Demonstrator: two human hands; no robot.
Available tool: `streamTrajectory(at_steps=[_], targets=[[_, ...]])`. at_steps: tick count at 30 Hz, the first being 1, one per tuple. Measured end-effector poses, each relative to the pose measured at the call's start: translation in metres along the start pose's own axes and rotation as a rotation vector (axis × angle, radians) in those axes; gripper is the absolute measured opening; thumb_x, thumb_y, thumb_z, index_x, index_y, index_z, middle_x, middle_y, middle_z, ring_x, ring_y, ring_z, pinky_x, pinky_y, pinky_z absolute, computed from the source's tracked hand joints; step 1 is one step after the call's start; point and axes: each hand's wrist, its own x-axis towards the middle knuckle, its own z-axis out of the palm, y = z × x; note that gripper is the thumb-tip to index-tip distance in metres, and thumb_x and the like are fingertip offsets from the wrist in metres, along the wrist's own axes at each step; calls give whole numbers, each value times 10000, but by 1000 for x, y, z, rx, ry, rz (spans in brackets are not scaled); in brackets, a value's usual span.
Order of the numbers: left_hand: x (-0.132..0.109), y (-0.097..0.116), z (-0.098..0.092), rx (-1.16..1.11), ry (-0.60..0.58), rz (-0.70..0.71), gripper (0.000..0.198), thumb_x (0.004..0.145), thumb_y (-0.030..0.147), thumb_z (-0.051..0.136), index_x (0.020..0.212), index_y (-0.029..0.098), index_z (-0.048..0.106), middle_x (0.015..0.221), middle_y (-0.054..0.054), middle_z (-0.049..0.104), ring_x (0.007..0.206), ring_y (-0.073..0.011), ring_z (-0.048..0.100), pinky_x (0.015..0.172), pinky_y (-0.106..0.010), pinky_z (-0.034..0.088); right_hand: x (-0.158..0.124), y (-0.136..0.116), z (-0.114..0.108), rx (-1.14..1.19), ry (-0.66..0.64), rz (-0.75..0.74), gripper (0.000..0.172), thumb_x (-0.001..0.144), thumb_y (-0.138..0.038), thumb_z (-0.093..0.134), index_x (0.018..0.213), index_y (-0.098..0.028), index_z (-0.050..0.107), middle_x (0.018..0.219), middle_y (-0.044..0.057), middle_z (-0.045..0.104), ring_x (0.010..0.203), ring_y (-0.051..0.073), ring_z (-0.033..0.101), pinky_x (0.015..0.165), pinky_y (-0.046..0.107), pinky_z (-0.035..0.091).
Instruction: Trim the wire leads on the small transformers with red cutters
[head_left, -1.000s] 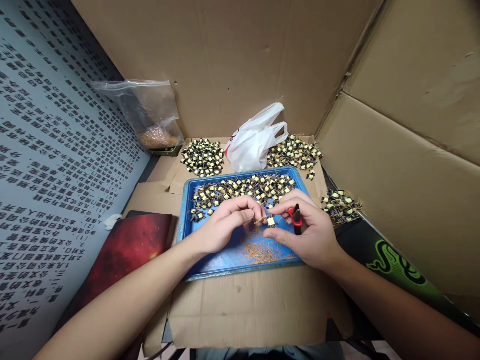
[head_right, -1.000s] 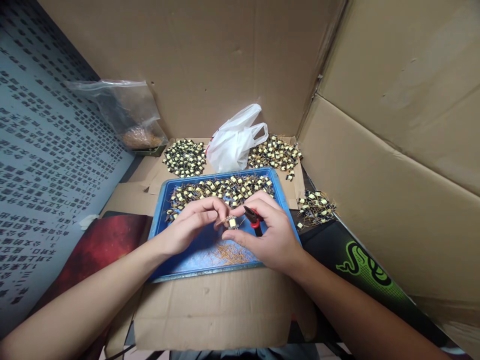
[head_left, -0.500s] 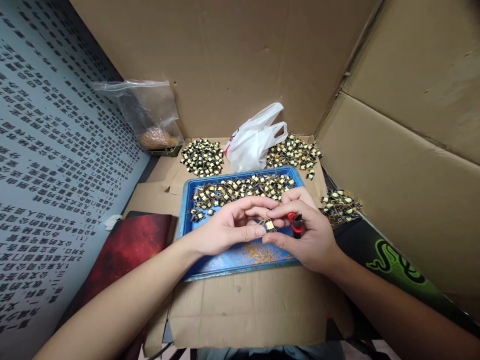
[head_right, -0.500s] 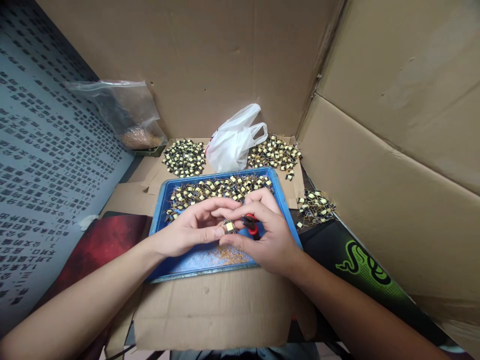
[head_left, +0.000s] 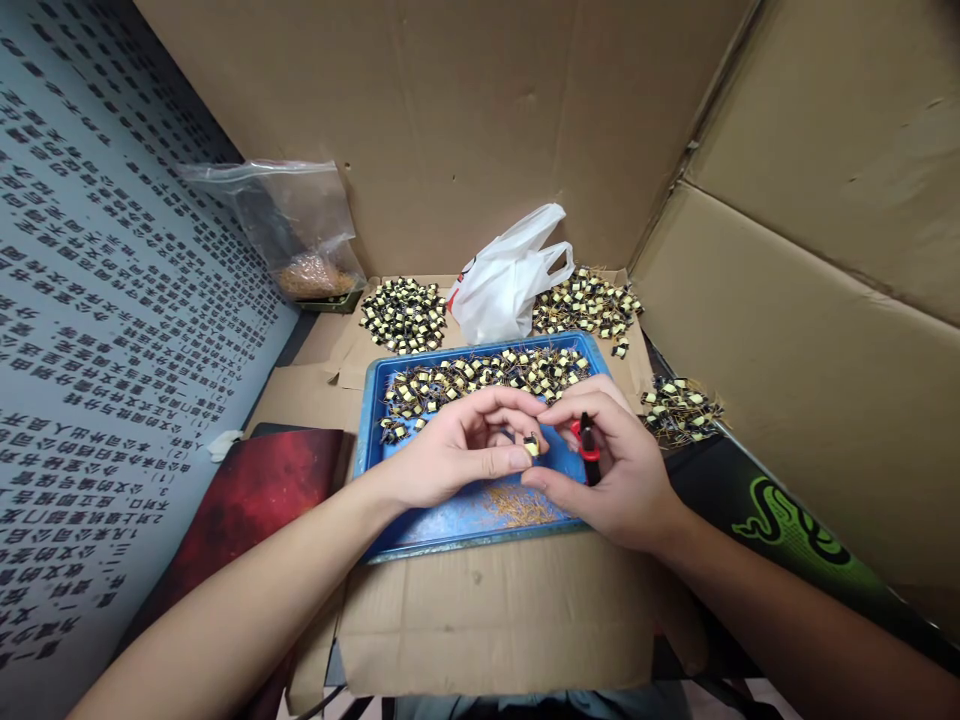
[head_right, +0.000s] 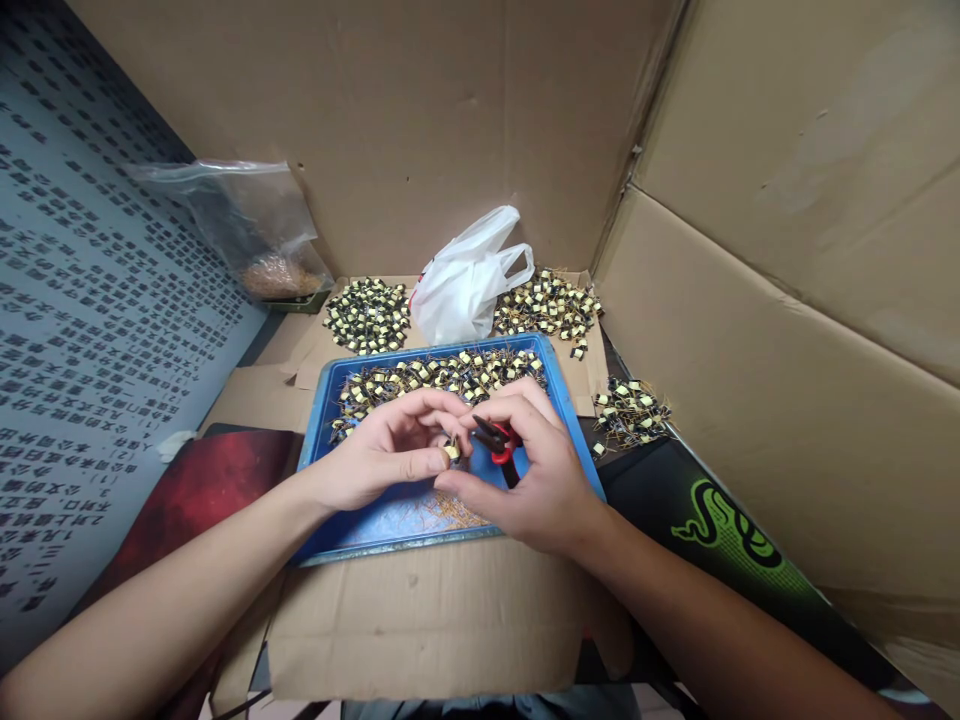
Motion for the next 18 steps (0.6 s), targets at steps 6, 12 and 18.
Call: streamTrajectory(at_steps=[6,12,18], targets=[[1,-6,-2,39,161,-7,292,825,200,912,1050,153,732,894,-14,729,746,-84,649,733,-196,523,0,-7,1,-14,-2,58,192,874,-185,787,1003,-243,657,843,-15,523,714,160,510,659,330,446],[2,-5,-2,72,158,-8,278,806,211,926,982,133,725,781,13,673,690,-71,597,686,-183,488,1,-3,-2,73,-76,163,122,881,-196,758,947,-242,666,799,-26,494,725,165,501,686,335,430],[1,-3,0,92,119,-27,294,840,261,902,990,131,685,800,10,636,695,-77,559,688,-201,468,0,0,-4,245,-134,304,73,926,-261,754,933,-248,683,860,-20,503,687,136,479,627,303,404]])
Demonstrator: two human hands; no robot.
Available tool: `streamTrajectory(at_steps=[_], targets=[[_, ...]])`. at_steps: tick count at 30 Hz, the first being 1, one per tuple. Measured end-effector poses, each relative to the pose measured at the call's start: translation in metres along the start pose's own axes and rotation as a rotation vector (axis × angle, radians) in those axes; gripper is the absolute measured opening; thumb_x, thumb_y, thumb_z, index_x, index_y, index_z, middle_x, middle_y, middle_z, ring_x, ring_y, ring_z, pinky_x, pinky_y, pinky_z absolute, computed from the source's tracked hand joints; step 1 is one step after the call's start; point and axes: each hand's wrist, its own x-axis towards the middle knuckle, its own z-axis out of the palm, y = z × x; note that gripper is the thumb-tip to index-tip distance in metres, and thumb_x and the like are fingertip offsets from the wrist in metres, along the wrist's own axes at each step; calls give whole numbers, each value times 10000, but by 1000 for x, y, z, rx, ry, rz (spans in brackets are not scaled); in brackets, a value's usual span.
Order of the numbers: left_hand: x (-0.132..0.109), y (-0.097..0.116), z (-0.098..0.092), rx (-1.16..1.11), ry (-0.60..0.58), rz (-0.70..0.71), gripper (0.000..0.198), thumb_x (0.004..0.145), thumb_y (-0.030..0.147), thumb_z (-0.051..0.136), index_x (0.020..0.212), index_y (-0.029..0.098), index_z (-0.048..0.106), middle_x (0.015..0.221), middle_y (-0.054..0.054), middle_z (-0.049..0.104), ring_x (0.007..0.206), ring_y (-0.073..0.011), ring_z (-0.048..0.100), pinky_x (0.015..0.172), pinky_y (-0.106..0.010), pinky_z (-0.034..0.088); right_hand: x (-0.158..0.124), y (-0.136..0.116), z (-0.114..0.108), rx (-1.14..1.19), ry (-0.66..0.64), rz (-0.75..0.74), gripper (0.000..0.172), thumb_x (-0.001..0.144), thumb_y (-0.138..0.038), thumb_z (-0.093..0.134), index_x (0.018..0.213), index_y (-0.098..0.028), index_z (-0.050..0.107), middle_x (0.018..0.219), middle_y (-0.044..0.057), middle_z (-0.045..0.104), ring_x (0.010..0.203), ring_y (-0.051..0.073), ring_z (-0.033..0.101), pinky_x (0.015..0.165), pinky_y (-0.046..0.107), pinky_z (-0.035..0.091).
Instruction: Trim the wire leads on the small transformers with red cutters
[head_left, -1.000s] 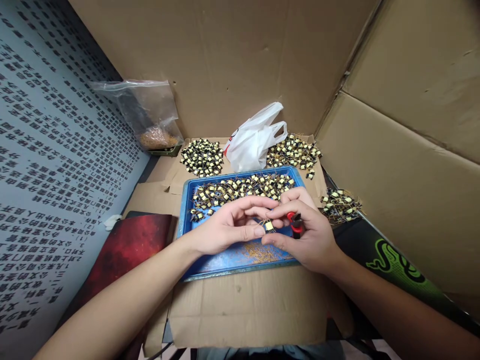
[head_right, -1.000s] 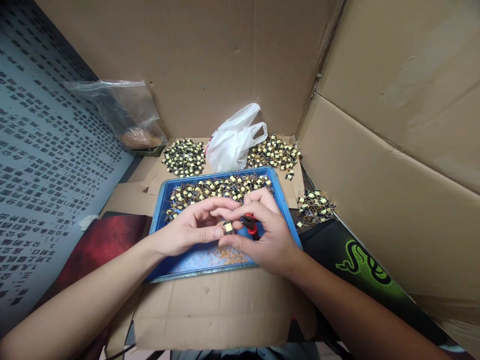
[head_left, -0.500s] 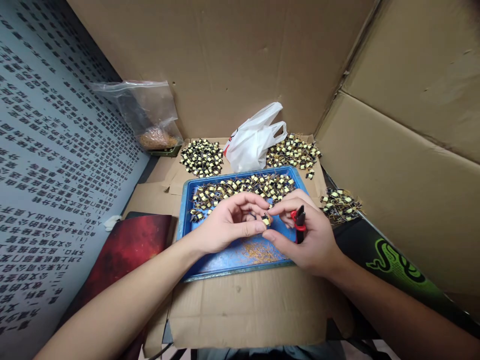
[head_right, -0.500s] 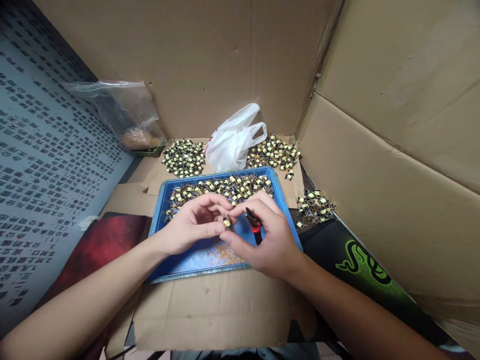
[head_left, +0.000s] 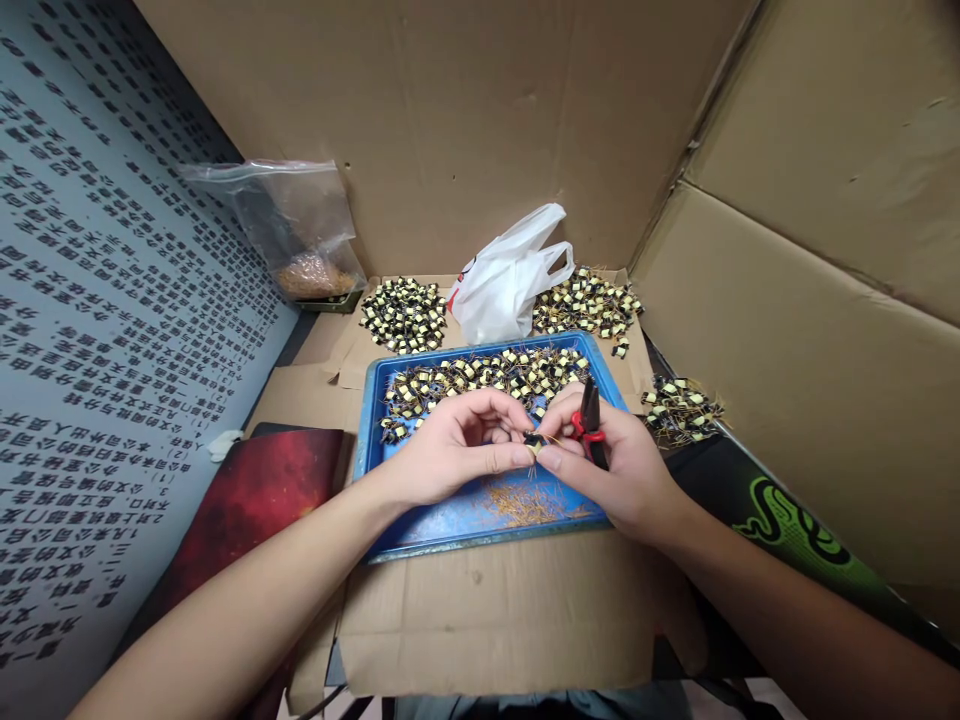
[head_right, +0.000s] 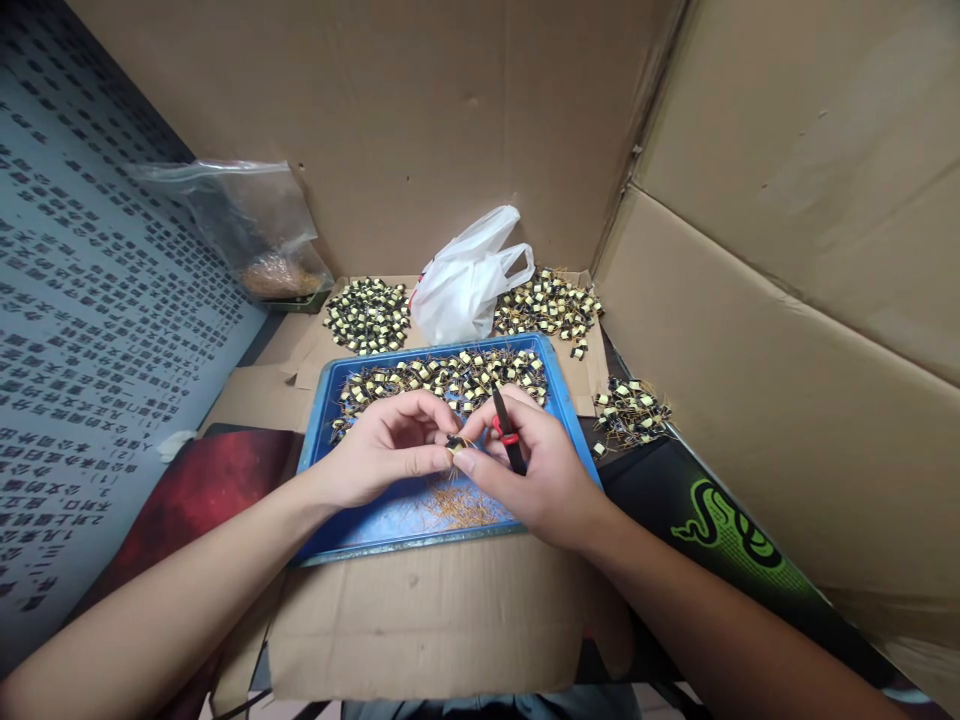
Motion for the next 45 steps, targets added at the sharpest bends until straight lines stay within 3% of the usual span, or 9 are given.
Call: streamTrajectory(at_steps=[6,12,21,27,36,41,45], targets=[[-2,0,1,-13,-28,-6,284,893,291,855,1030,152,650,847,2,602,753,-102,557,706,-229,441,0,2,1,159,-3,60,75,966,-304,727,933,-249,688,891,4,566,751,159,535,655,303,442],[-3,1,1,-6,-59,28,254,921,269,823,1032,157,623,905,-6,587,801,-109,550,742,-243,432,-1,3,1,148,-7,99,107,938,-310,775,981,-262,689,864,-13,522,672,137,465,582,280,405],[-4,2,1,41,-72,26,250,942,292,801,1026,159,606,895,1,550,760,-105,492,707,-246,396,3,6,0,79,40,28,63,972,-288,718,926,-245,711,906,12,621,808,174,582,737,322,480],[-4,5,1,19,-113,40,207,950,259,781,1026,156,618,948,-17,574,846,-121,534,781,-249,430,4,6,-1,116,-5,51,86,969,-277,711,897,-231,704,882,6,626,837,181,598,780,334,475],[-2,1,3,-39,-64,-16,323,989,380,743,1204,185,603,1028,-54,666,869,-145,605,792,-278,486,-1,1,7,-245,184,-88,133,986,-218,644,854,-228,631,895,26,522,823,204,536,714,356,427],[-1,-4,7,-47,-106,-21,508,822,258,920,1193,199,578,985,-11,623,847,-124,592,798,-268,488,-2,-1,10,-336,226,-143,118,961,-180,648,858,-227,616,896,31,515,802,205,542,694,359,437],[0,-7,8,26,-55,1,456,849,263,897,1142,201,552,973,-4,614,827,-116,571,790,-263,469,-1,-2,12,-377,222,-180,124,942,-154,648,851,-227,605,897,40,538,800,208,553,678,350,449]])
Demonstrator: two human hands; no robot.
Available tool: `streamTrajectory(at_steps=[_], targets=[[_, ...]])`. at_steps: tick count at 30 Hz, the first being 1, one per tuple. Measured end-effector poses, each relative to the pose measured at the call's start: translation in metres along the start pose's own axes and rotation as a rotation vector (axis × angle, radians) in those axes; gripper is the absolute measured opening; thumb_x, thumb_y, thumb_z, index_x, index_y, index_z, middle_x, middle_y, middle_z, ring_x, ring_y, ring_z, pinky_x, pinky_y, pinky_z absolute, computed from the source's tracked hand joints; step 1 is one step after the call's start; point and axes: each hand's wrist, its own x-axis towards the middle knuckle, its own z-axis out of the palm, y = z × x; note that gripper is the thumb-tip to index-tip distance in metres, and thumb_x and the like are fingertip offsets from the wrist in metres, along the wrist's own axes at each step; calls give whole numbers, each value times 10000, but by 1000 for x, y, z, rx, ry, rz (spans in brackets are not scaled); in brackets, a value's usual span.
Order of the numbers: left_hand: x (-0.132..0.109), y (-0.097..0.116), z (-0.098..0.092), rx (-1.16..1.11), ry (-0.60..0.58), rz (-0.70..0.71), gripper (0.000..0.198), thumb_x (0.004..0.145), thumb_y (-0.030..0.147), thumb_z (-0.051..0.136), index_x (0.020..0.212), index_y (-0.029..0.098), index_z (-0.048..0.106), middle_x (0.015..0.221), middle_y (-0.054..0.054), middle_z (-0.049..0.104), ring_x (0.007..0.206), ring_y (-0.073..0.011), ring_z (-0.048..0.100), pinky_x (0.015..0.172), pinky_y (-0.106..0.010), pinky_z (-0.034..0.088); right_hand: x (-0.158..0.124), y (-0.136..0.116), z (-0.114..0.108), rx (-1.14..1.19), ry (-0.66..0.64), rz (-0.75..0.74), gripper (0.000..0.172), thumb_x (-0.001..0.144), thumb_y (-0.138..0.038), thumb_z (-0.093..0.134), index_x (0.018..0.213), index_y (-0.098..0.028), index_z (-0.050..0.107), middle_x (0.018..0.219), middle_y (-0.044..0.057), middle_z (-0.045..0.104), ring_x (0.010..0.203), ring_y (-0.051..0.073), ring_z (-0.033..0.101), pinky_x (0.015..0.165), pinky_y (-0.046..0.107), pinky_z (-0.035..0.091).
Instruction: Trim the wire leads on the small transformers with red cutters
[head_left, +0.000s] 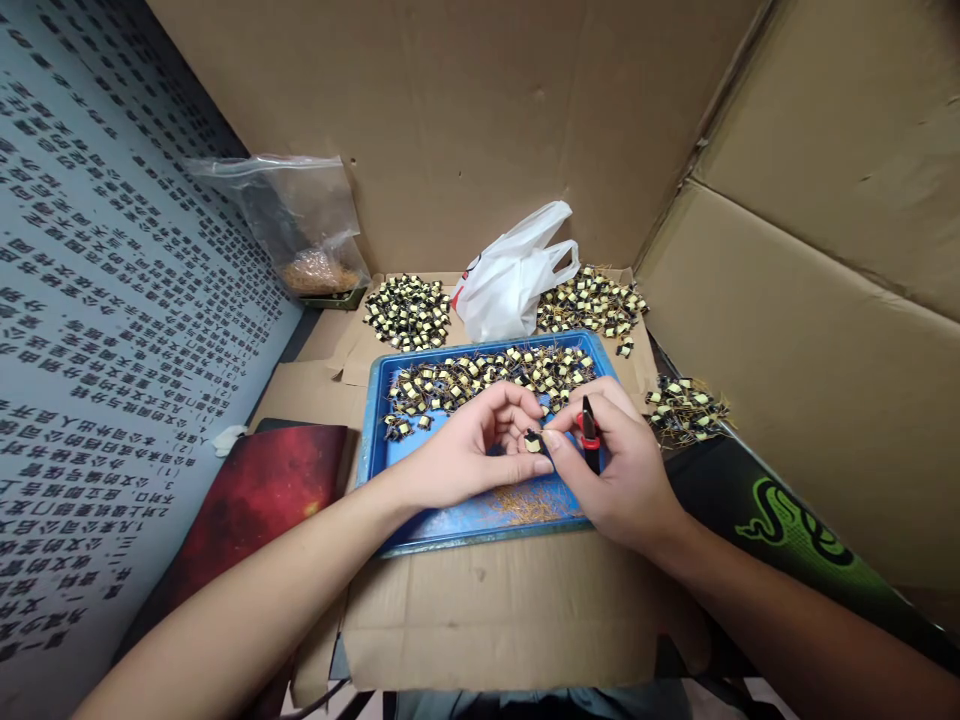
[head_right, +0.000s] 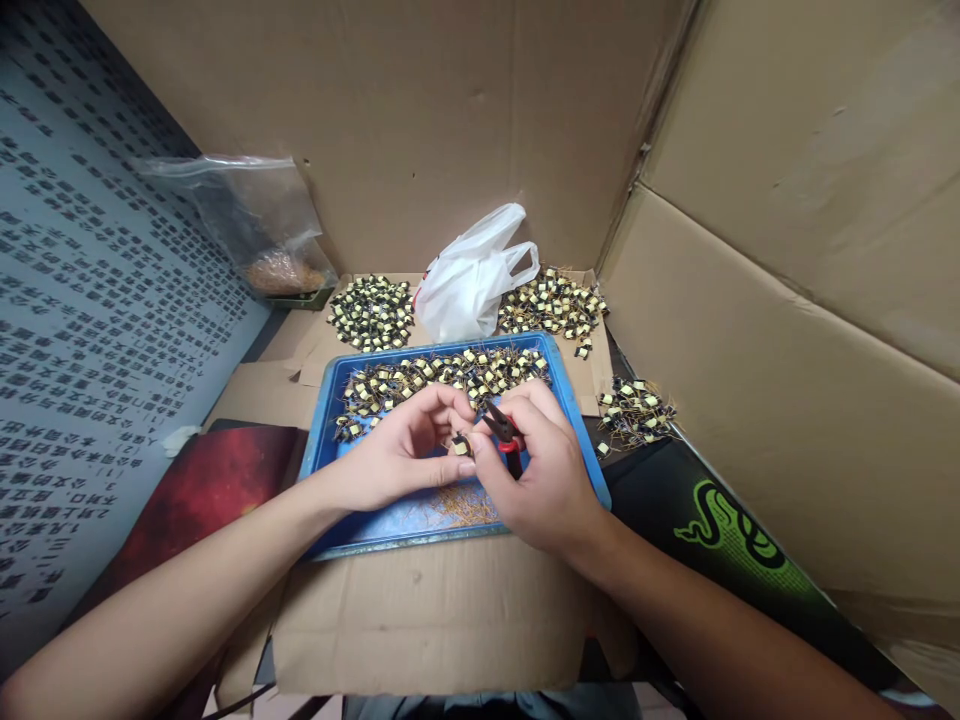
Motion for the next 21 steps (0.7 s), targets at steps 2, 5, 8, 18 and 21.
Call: streamTrajectory(at_steps=[2,5,8,18,21], targets=[[0,0,-1,8,10,3,403,892,298,857,1123,199,541,951,-5,612,830,-123,569,780,-260,458,1,-1,0,-14,4,-9,130,936,-153,652,843,-228,600,882,38,535,786,206,546,661,343,448],[0,3,-1,31,25,-11,344,942,355,801,1091,191,537,892,11,581,770,-116,535,717,-245,429,3,-1,-1,-22,12,-8,130,933,-161,658,839,-229,602,873,38,534,777,206,539,649,337,454],[0,5,-1,182,83,12,275,993,393,726,1076,175,581,929,-11,594,801,-135,546,723,-260,442,4,0,-4,-27,-3,6,140,944,-169,654,830,-229,597,868,37,521,764,202,526,640,335,456],[-2,13,-3,680,15,185,261,1081,378,546,961,173,654,1012,-70,682,965,-202,622,935,-333,473,8,8,-10,111,-175,62,153,975,-185,604,826,-213,581,887,34,517,798,198,518,685,348,415],[-2,14,-3,622,-11,184,302,1081,389,543,895,172,637,958,-56,678,912,-188,613,901,-313,469,10,9,-11,167,-201,90,156,989,-207,595,833,-212,587,885,29,511,821,202,518,714,357,414]])
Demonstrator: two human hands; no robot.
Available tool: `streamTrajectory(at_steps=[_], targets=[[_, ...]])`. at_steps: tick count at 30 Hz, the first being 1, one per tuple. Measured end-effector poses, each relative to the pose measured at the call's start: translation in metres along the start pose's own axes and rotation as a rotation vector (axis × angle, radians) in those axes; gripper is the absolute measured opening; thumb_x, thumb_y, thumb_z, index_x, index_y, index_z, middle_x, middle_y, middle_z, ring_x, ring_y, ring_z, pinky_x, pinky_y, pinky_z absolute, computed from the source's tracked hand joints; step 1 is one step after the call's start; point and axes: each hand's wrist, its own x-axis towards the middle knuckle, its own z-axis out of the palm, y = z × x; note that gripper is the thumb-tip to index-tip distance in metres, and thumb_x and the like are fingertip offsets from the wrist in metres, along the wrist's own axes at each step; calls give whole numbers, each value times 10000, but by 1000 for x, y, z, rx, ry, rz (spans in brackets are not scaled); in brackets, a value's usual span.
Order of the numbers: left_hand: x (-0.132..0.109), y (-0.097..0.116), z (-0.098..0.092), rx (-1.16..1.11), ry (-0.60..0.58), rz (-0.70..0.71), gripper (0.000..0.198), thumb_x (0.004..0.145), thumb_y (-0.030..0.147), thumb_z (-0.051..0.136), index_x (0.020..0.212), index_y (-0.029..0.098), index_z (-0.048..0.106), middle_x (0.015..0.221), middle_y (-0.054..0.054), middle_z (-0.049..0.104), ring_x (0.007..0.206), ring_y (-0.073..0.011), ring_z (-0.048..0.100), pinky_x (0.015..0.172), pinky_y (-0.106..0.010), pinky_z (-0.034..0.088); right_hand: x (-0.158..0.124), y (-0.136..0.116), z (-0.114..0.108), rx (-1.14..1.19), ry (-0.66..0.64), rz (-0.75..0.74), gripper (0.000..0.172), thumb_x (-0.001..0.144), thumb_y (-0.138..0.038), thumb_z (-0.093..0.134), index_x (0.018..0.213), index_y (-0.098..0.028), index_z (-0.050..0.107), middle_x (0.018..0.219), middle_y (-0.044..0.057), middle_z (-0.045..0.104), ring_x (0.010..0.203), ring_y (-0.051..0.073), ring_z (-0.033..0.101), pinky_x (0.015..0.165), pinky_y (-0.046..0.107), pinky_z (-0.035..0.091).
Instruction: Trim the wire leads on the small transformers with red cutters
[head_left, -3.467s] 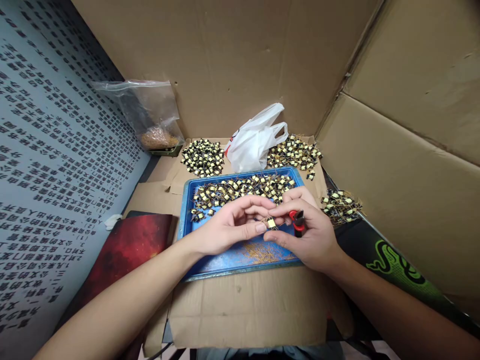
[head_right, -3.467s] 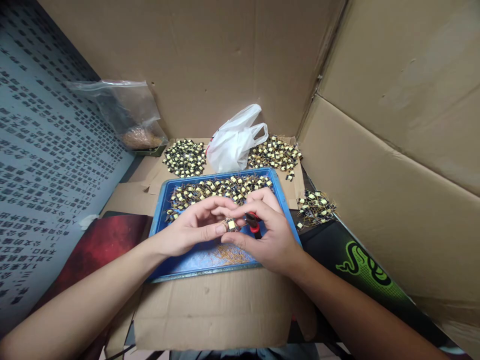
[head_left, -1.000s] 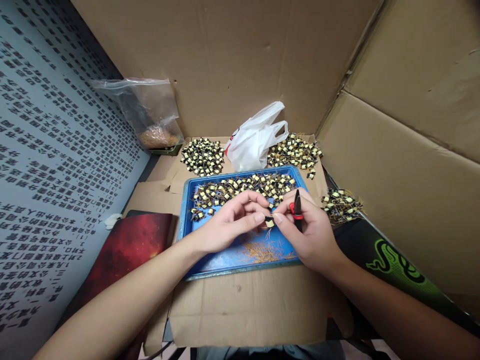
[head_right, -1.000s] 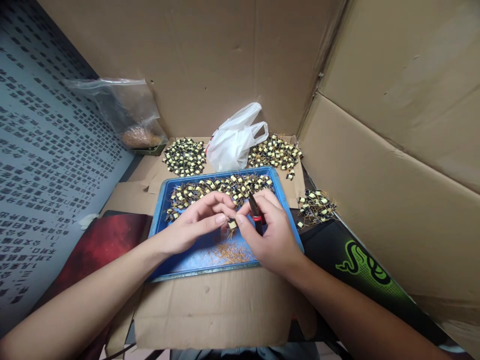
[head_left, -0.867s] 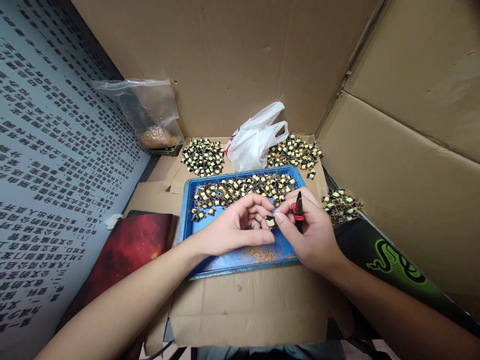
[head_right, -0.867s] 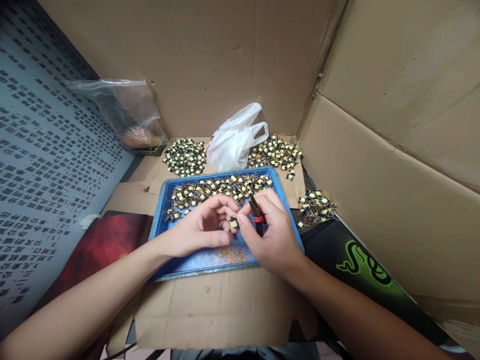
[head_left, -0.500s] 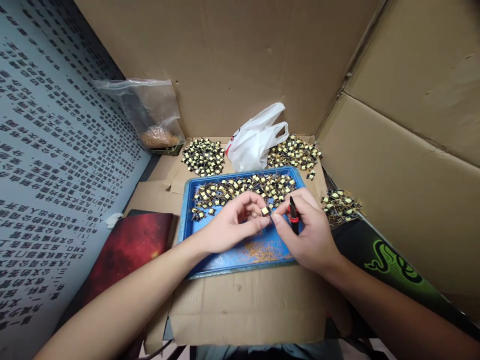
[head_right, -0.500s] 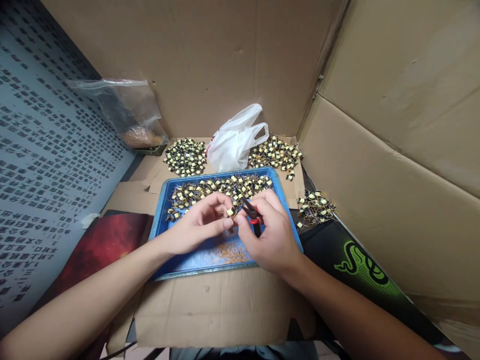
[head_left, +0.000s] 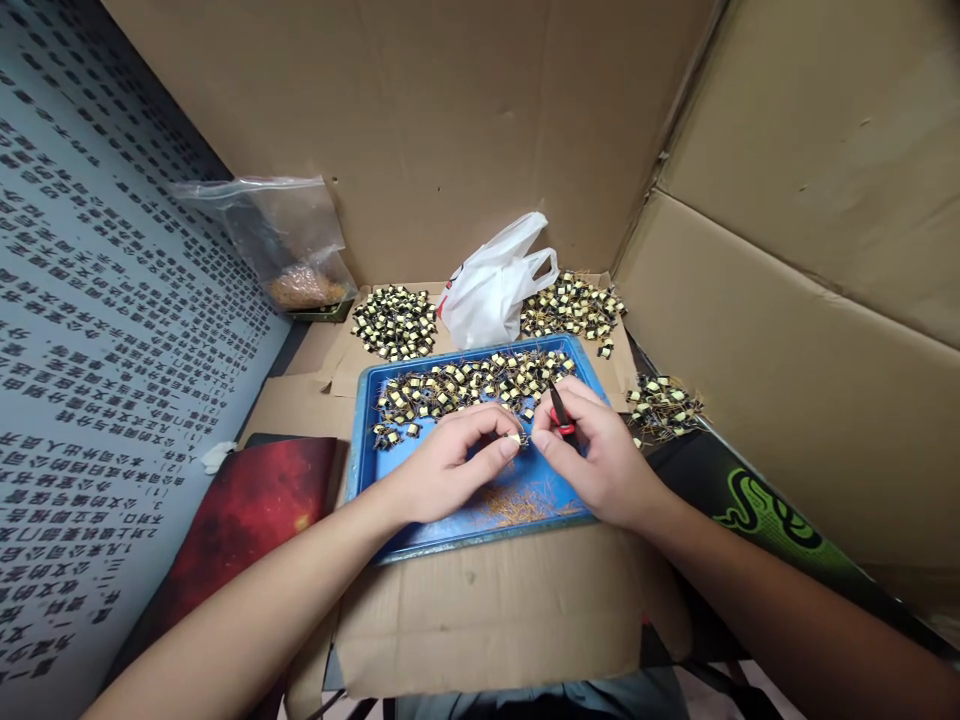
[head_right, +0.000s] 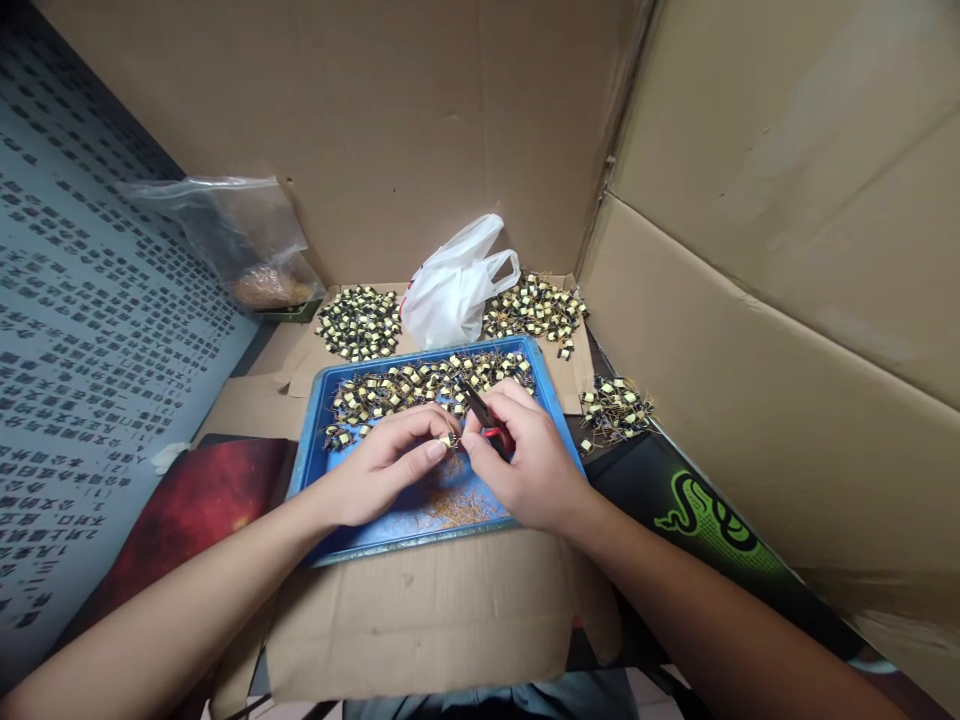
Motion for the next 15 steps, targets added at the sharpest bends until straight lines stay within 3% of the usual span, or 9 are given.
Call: streamTrajectory(at_steps=[6,15], targets=[[0,-1,-1,-114,13,-42,337,1066,387,576,829,159,653,865,-39,665,818,-164,595,815,-282,458,0,-3,0,57,-58,21,175,1007,-213,574,831,-215,579,864,17,481,810,198,486,707,351,398],[0,-3,-2,-104,41,-78,356,1061,427,569,828,165,630,862,-34,638,816,-167,570,805,-285,451,-1,-4,-1,61,-56,-26,138,959,-159,602,836,-218,581,874,16,489,783,186,487,688,344,398]])
